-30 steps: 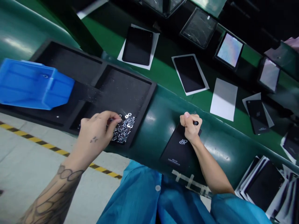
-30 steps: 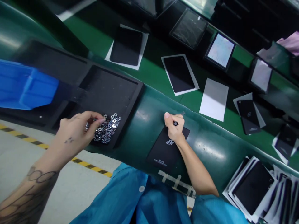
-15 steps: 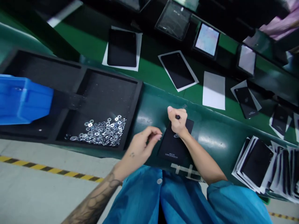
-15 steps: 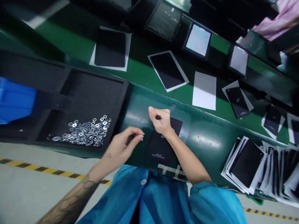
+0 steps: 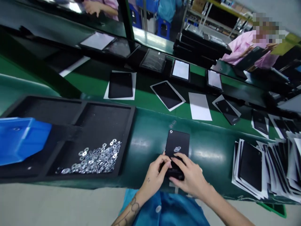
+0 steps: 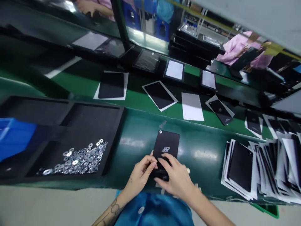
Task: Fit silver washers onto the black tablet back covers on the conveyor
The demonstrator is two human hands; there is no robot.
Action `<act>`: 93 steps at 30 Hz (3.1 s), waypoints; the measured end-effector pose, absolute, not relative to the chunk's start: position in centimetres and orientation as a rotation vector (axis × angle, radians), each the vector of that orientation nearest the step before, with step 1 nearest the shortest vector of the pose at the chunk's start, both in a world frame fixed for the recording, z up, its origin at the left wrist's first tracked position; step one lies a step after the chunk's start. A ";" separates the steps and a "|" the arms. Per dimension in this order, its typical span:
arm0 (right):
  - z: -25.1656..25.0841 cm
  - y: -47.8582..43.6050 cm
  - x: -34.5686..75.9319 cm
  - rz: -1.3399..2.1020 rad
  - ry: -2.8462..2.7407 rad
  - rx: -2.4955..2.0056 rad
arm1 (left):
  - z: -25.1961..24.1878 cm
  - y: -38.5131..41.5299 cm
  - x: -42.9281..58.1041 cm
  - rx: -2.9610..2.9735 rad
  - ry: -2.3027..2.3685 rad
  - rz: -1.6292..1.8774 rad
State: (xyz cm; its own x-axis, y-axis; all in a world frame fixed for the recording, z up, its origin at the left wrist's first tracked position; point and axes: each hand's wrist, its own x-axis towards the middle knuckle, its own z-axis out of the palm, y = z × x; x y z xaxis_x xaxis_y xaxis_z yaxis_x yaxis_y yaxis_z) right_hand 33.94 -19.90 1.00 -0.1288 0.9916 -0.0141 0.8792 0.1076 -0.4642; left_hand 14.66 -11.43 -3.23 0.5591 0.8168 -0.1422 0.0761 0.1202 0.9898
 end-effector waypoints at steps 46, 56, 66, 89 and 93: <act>10.4 -5.4 47.5 -0.007 -1.704 -1.902 | 2.5 -3.7 3.7 1.752 1.172 0.960; 2.2 -12.6 32.8 0.608 -2.633 -1.763 | 2.2 4.8 16.1 2.058 0.774 0.430; 1.4 -11.2 41.3 1.140 -1.649 -1.770 | -1.5 9.8 22.6 2.157 0.836 0.271; -0.4 -9.8 44.0 1.569 -1.047 -1.539 | 1.1 13.8 26.6 2.275 1.020 -0.327; 0.7 -8.9 44.2 1.518 -1.052 -1.469 | 1.9 15.6 30.2 2.569 0.727 -0.594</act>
